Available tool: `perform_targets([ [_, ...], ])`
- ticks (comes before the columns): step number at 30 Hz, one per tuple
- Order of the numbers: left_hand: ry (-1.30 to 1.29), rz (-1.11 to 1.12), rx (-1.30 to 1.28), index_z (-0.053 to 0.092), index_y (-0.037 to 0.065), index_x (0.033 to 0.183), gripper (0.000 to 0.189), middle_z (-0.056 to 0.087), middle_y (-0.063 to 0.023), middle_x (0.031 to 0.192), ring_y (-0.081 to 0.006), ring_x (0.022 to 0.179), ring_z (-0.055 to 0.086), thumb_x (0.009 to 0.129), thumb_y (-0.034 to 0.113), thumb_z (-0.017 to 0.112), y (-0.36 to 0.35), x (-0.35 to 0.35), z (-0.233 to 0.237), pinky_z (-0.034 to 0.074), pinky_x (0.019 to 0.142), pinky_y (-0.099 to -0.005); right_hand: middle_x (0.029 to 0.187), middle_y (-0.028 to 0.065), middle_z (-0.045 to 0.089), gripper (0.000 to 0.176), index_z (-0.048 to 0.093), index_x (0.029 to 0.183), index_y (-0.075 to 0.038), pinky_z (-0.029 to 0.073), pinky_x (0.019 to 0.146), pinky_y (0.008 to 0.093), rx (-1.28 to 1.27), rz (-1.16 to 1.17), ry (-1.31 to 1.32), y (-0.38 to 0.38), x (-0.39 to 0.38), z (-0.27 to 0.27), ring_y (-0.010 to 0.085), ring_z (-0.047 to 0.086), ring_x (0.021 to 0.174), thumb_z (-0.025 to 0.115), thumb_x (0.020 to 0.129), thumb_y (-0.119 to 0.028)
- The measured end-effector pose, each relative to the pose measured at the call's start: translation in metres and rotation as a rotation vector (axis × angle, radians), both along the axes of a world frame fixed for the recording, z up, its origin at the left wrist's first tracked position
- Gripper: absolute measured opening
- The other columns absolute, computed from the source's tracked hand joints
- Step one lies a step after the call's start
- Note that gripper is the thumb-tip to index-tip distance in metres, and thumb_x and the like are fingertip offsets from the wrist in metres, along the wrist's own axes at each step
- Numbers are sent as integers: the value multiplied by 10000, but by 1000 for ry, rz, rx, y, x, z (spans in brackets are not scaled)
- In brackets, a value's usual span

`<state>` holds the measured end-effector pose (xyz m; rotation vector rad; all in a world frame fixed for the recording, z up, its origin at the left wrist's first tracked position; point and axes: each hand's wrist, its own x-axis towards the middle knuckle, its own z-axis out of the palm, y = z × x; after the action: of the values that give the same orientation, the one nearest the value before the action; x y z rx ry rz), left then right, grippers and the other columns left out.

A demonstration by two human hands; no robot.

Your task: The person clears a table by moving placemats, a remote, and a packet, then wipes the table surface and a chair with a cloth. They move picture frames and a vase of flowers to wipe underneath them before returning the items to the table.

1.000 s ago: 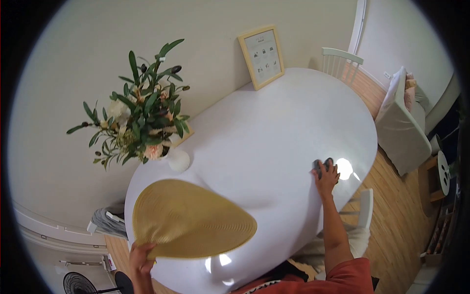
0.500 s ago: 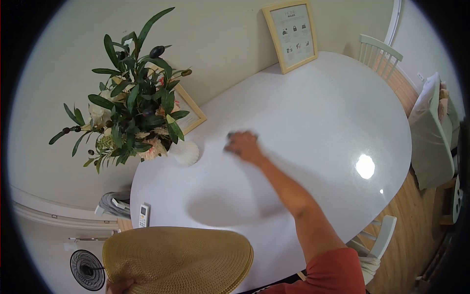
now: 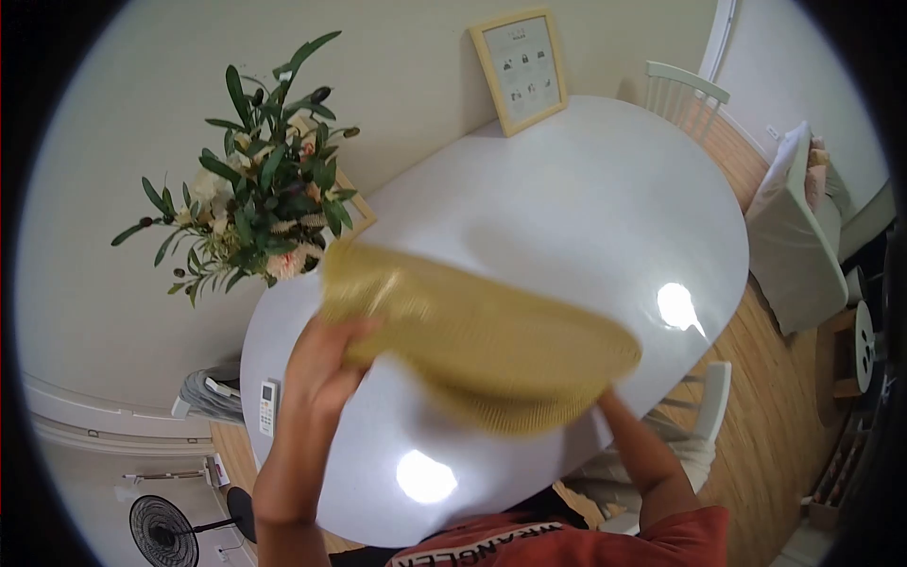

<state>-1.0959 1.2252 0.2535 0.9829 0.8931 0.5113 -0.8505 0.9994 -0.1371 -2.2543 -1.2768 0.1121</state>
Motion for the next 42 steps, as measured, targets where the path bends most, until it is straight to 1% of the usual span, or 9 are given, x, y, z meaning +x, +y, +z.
perform_targets([
  [6, -417, -121, -119, 440, -145, 1104, 252, 519, -218, 1095, -326, 1035, 563, 856, -102, 442, 28, 136, -26, 514, 948, -416, 1181, 147, 555, 387, 642, 1115, -157, 392, 949, 437, 80, -706, -371, -110, 86, 69, 352, 487, 1127, 629, 740, -65],
  [8, -492, -136, -127, 427, -159, 1102, 249, 519, -231, 1089, -348, 1052, 560, 857, -115, 420, 36, 153, -47, 503, 964, -434, 1183, 155, 555, 433, 640, 1134, -166, 397, 924, 448, 96, -637, -329, -107, 45, 69, 355, 520, 1070, 627, 724, -28],
  [11, -534, -7, -60, 499, -82, 1038, 184, 582, -143, 901, -204, 699, 598, 856, -61, 490, 56, 158, -102, 509, 516, -256, 1240, 95, 512, 499, 589, 1182, -238, 346, 969, 489, 139, -299, -268, -81, -51, 70, 328, 459, 1162, 673, 711, -93],
  [13, -518, 18, -56, 507, -31, 1116, 268, 586, -103, 1053, -197, 955, 599, 850, -56, 537, 56, 139, -146, 526, 757, -294, 1290, 76, 460, 528, 579, 1197, -257, 298, 1002, 530, 140, -142, -253, -63, -122, 64, 326, 410, 1206, 689, 700, -115],
  [20, -399, 185, -113, 513, -38, 1131, 265, 591, -122, 1115, -220, 974, 604, 868, -73, 517, 48, 60, -315, 522, 830, -336, 1223, 85, 501, 421, 596, 1164, -211, 236, 1041, 527, -93, 76, 38, -25, -208, 131, 332, 409, 1200, 699, 767, -301],
  [24, -328, 262, -218, 529, -40, 1086, 230, 606, -120, 1064, -222, 934, 615, 862, -87, 513, 48, 56, -329, 525, 813, -339, 1055, 123, 586, 539, 534, 1140, -1, 502, 762, 420, 469, -541, 1040, 37, -136, 113, 300, 600, 870, 648, 846, -439],
  [29, -246, 337, -242, 530, -35, 1071, 236, 616, -119, 1011, -218, 881, 622, 845, -103, 518, 51, 61, -311, 531, 778, -338, 1015, 244, 577, 557, 424, 1181, 96, 553, 754, 506, 396, -651, 1851, 113, -89, 118, 338, 618, 866, 632, 880, -324],
  [36, -178, 288, -275, 526, -34, 1136, 302, 616, -135, 1069, -250, 924, 626, 840, -93, 541, 62, 51, -311, 531, 803, -355, 986, 127, 604, 317, 501, 1111, -3, 545, 671, 372, 1035, -847, 1560, 140, -93, 80, 234, 624, 790, 652, 849, -98],
  [42, 57, 321, -37, 448, -39, 1216, 534, 535, -166, 1177, -283, 1075, 541, 766, 53, 720, 67, 24, -312, 472, 890, -368, 968, 69, 593, 267, 505, 1067, -20, 488, 694, 264, 1042, -729, 1085, 128, -88, 63, 137, 589, 772, 580, 831, 81],
])
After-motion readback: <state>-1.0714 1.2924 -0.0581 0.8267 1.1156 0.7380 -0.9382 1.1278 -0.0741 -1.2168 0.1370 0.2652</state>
